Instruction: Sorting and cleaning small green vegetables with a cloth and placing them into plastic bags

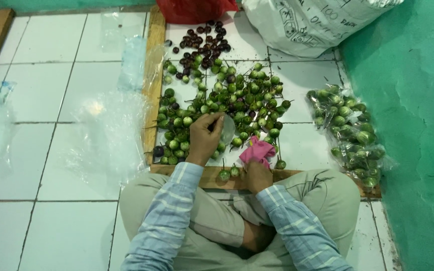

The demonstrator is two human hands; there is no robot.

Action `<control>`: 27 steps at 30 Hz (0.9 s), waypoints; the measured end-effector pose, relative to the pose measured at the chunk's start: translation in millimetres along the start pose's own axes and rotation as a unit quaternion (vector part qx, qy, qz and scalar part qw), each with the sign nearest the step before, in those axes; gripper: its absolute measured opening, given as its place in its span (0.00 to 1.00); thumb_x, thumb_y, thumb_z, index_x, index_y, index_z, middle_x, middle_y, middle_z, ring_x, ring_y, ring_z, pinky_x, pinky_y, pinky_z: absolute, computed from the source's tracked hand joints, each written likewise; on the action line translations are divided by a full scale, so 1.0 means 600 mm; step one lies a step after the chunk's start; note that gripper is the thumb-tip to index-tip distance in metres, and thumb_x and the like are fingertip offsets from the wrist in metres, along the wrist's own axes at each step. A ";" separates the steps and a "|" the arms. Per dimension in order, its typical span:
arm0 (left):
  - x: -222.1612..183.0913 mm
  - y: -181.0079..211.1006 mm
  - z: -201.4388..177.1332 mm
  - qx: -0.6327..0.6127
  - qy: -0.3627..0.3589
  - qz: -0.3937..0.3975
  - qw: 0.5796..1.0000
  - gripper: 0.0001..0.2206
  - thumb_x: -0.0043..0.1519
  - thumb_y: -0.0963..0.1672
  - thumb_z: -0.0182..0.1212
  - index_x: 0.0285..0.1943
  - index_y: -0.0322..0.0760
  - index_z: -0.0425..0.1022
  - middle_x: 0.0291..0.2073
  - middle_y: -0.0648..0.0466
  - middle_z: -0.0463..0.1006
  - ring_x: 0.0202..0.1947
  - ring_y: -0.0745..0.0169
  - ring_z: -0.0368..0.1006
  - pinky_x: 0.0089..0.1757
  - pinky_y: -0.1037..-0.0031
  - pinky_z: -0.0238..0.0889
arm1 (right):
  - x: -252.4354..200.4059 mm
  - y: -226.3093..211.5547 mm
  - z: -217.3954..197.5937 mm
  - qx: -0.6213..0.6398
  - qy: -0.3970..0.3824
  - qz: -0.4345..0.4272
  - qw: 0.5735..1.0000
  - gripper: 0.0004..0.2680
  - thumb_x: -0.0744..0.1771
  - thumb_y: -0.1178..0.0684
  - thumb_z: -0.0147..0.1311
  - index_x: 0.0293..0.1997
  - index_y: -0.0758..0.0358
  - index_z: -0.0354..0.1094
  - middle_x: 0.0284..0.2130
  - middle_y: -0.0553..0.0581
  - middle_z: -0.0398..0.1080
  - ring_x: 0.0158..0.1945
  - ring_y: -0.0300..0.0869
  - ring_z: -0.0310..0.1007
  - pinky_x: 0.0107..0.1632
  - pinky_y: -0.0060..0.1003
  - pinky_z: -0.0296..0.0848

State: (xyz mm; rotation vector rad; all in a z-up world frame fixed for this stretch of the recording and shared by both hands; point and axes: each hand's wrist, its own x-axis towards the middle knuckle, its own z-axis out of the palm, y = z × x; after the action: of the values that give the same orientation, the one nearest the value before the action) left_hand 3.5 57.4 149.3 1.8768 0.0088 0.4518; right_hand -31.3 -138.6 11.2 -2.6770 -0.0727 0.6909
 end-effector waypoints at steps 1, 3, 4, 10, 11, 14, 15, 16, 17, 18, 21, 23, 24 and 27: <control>-0.002 0.003 -0.001 0.000 0.001 -0.002 1.000 0.08 0.68 0.42 0.59 0.47 0.35 0.84 0.25 0.45 0.77 0.27 0.60 0.74 0.30 0.70 0.65 | -0.022 -0.014 -0.027 -0.001 -0.002 0.000 1.000 0.15 0.64 0.42 0.60 0.43 0.63 0.69 0.37 0.69 0.78 0.45 0.63 0.80 0.46 0.62 0.78; -0.001 0.013 0.000 -0.027 0.013 -0.006 1.000 0.09 0.68 0.41 0.58 0.52 0.34 0.83 0.27 0.44 0.79 0.28 0.56 0.77 0.30 0.67 0.69 | -0.063 -0.043 -0.085 -0.001 -0.043 0.015 0.999 0.15 0.64 0.43 0.57 0.46 0.66 0.70 0.41 0.71 0.78 0.51 0.64 0.78 0.51 0.60 0.77; -0.001 0.012 0.000 -0.028 0.012 -0.004 1.000 0.09 0.68 0.41 0.58 0.52 0.34 0.83 0.27 0.44 0.79 0.28 0.56 0.77 0.30 0.67 0.69 | -0.059 -0.038 -0.078 -0.001 -0.041 0.016 0.999 0.15 0.64 0.43 0.57 0.46 0.66 0.70 0.41 0.71 0.78 0.51 0.64 0.78 0.51 0.60 0.77; -0.017 0.011 -0.004 -0.070 0.015 -0.019 0.997 0.12 0.69 0.38 0.53 0.59 0.30 0.78 0.24 0.43 0.76 0.25 0.66 0.71 0.28 0.66 0.65 | -0.029 -0.005 -0.021 -0.005 -0.065 0.000 0.998 0.16 0.62 0.43 0.59 0.46 0.67 0.75 0.41 0.69 0.79 0.52 0.61 0.79 0.51 0.56 0.78; -0.017 0.009 -0.005 -0.072 0.009 -0.024 0.997 0.12 0.68 0.38 0.54 0.58 0.30 0.78 0.23 0.43 0.76 0.23 0.65 0.72 0.27 0.67 0.66 | -0.014 0.009 -0.009 -0.002 -0.064 -0.011 0.998 0.17 0.62 0.44 0.60 0.47 0.67 0.75 0.42 0.69 0.79 0.52 0.61 0.79 0.51 0.57 0.78; -0.016 0.006 -0.009 -0.065 0.010 -0.019 0.998 0.12 0.66 0.38 0.55 0.56 0.32 0.80 0.21 0.45 0.76 0.21 0.64 0.73 0.25 0.69 0.65 | -0.050 -0.006 -0.054 0.044 -0.074 -0.023 0.996 0.19 0.61 0.44 0.60 0.50 0.68 0.75 0.43 0.70 0.79 0.53 0.62 0.78 0.53 0.57 0.76; -0.011 0.006 -0.011 -0.056 0.015 -0.008 0.998 0.13 0.66 0.38 0.56 0.56 0.34 0.81 0.21 0.46 0.77 0.21 0.64 0.73 0.24 0.68 0.63 | -0.072 -0.022 -0.084 0.089 -0.084 -0.022 0.992 0.20 0.62 0.43 0.59 0.51 0.69 0.75 0.43 0.71 0.79 0.54 0.63 0.78 0.55 0.56 0.75; -0.013 0.011 -0.014 -0.056 0.017 -0.007 0.998 0.13 0.66 0.38 0.56 0.56 0.34 0.81 0.21 0.46 0.77 0.21 0.64 0.73 0.24 0.68 0.63 | -0.083 -0.027 -0.111 0.088 -0.084 -0.025 0.992 0.20 0.62 0.43 0.59 0.51 0.69 0.75 0.43 0.71 0.79 0.54 0.63 0.78 0.55 0.56 0.75; -0.014 0.015 -0.018 -0.055 0.012 -0.004 0.998 0.12 0.66 0.38 0.56 0.56 0.33 0.81 0.21 0.45 0.77 0.21 0.65 0.72 0.24 0.68 0.61 | -0.093 -0.031 -0.139 0.137 -0.062 -0.034 0.988 0.18 0.61 0.44 0.59 0.50 0.66 0.77 0.39 0.67 0.80 0.50 0.60 0.80 0.52 0.54 0.76; -0.015 0.019 -0.020 -0.055 0.007 -0.001 0.998 0.12 0.67 0.39 0.56 0.56 0.33 0.81 0.21 0.44 0.77 0.21 0.66 0.70 0.24 0.68 0.60 | -0.102 -0.034 -0.168 0.186 -0.041 -0.044 0.981 0.17 0.60 0.44 0.60 0.48 0.62 0.78 0.35 0.63 0.81 0.46 0.57 0.82 0.48 0.53 0.77; -0.010 0.009 -0.008 -0.027 0.008 0.025 0.999 0.11 0.66 0.39 0.56 0.55 0.33 0.81 0.21 0.43 0.77 0.21 0.58 0.73 0.24 0.68 0.63 | -0.188 -0.096 -0.284 0.445 0.036 -0.159 0.881 0.08 0.65 0.58 0.58 0.41 0.73 0.78 0.19 0.60 0.70 0.29 0.43 0.69 0.32 0.37 0.65; -0.010 0.018 -0.001 -0.022 0.001 0.031 0.999 0.11 0.66 0.39 0.57 0.54 0.34 0.81 0.21 0.43 0.77 0.21 0.58 0.73 0.24 0.67 0.63 | -0.204 -0.117 -0.323 0.452 0.046 -0.189 0.871 0.07 0.65 0.59 0.58 0.43 0.73 0.78 0.20 0.59 0.70 0.29 0.41 0.67 0.32 0.35 0.65; -0.011 0.022 0.003 -0.016 -0.002 0.037 0.999 0.10 0.66 0.40 0.57 0.53 0.34 0.82 0.21 0.43 0.77 0.22 0.57 0.74 0.25 0.66 0.63 | -0.212 -0.127 -0.342 0.458 0.053 -0.222 0.859 0.07 0.65 0.60 0.59 0.44 0.73 0.77 0.21 0.57 0.70 0.29 0.40 0.66 0.32 0.33 0.66; -0.014 0.033 0.010 -0.045 -0.024 0.028 0.998 0.12 0.67 0.39 0.55 0.55 0.30 0.80 0.22 0.40 0.78 0.21 0.56 0.74 0.24 0.68 0.65 | -0.195 -0.150 -0.351 0.397 0.070 -0.259 0.878 0.07 0.66 0.57 0.60 0.42 0.72 0.78 0.22 0.63 0.75 0.33 0.41 0.69 0.35 0.39 0.69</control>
State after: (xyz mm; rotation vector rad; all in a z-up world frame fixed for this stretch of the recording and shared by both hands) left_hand -6.8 43.2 163.1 1.8024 -0.0937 0.4384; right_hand -29.7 -143.7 268.0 -1.7813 -0.3672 0.2567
